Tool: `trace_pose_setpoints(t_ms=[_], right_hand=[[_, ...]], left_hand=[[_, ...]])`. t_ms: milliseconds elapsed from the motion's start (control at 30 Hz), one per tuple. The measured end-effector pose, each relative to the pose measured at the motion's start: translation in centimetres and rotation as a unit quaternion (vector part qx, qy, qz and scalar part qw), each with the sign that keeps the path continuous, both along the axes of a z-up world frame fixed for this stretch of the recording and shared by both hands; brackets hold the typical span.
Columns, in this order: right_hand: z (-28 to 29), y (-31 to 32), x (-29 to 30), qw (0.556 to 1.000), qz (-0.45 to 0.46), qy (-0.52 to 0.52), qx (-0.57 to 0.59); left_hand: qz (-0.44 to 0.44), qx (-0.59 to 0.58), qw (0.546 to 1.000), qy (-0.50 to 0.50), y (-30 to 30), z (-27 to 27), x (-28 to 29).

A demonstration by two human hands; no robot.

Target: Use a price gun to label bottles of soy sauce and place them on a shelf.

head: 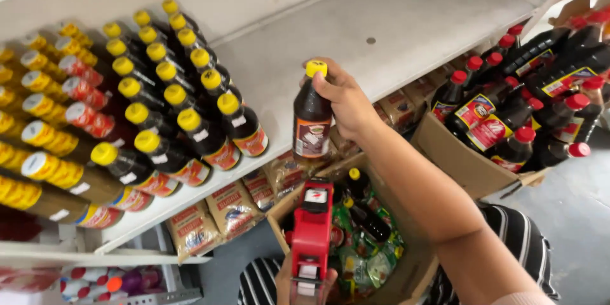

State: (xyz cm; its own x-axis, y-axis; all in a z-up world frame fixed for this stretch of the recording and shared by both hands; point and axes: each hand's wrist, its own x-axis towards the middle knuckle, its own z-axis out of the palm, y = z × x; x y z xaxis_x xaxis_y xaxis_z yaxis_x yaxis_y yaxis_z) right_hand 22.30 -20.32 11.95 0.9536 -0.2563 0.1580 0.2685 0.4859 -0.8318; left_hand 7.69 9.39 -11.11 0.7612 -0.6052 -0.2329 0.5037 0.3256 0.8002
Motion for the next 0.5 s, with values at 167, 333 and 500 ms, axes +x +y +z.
trace_pose_setpoints(t_ms=[167, 333, 500], right_hand=[[-0.9, -2.2, 6.4, 0.991, -0.021, -0.084, -0.097], [-1.1, -1.6, 13.1, 0.962, -0.062, -0.058, -0.260], [-3.3, -1.1, 16.9, 0.960, -0.034, -0.030, -0.275]], left_hand=[[-0.039, -0.396, 0.874, 0.278, -0.5, -4.5, -0.1], [-0.037, -0.385, 0.882, 0.270, -1.3, -6.6, -0.5], [-0.024, -0.368, 0.891, 0.266, -1.3, -8.3, -1.0]])
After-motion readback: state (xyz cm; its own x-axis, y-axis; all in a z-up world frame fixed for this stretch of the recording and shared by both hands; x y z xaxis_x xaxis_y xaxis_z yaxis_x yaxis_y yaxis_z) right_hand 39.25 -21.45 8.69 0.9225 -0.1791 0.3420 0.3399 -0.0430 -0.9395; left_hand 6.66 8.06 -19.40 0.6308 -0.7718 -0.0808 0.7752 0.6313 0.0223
